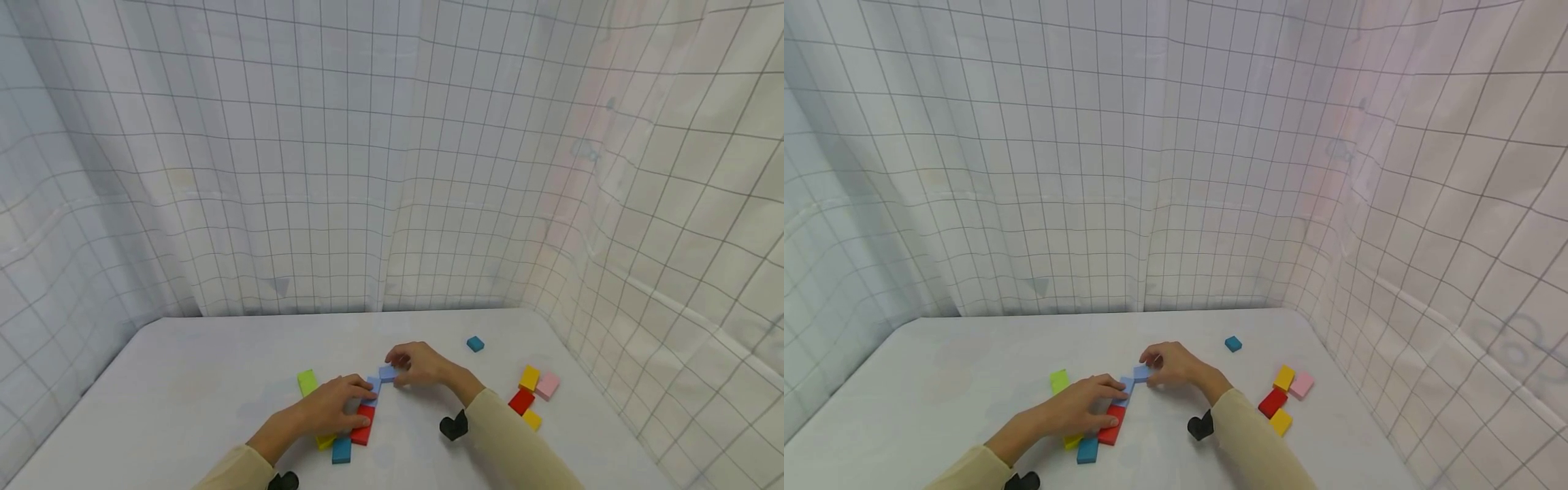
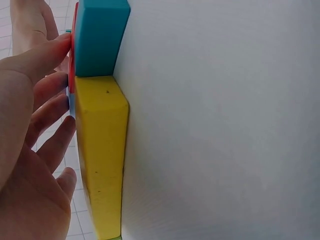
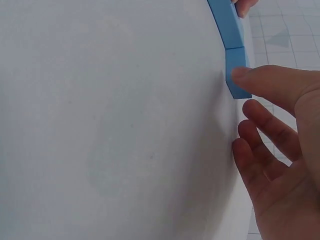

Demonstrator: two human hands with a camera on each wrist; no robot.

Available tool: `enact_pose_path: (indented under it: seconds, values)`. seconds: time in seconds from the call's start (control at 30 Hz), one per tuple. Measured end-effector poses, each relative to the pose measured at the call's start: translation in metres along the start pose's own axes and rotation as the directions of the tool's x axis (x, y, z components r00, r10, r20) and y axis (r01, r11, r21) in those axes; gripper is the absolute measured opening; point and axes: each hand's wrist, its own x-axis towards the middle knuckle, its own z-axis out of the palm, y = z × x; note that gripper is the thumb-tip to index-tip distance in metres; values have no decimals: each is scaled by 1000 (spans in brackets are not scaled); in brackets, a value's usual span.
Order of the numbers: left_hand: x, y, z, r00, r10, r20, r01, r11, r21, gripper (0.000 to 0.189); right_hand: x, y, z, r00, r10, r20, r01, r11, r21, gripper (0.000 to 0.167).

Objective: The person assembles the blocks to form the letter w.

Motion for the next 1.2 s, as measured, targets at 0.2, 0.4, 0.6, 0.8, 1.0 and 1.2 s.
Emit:
enact_pose_path:
  seconds: [0.2, 0.4, 0.6, 0.8, 1.0, 1.2]
  values:
    - [0, 1, 0, 1000, 1, 2, -1, 1000, 9, 44, -7, 3, -11, 1000, 10, -8, -10, 1000, -2, 35]
    - [0, 0, 0, 1000, 0, 0, 0, 1000, 11, 44, -17, 8, -21, 1000, 16, -24, -16, 1000, -5, 33]
    - [1, -1, 2, 1000, -1, 1, 1, 1000, 2, 44, -34, 12, -33, 999, 15, -49, -16, 1000, -6, 33]
    - [1, -2, 2, 1000, 12, -1, -12, 1000, 10, 44, -53, 23, -47, 997, -9, -78, 7, 1000, -18, 33]
    - [-1, -3, 0, 1000, 21, -3, -21, 1000, 3, 45, -69, 37, -60, 996, 7, -84, -9, 1000, -23, 33]
    - [-1, -4, 1, 1000, 19, -1, -19, 1000, -7, 45, -85, 52, -72, 993, 13, -116, -17, 999, -35, 32]
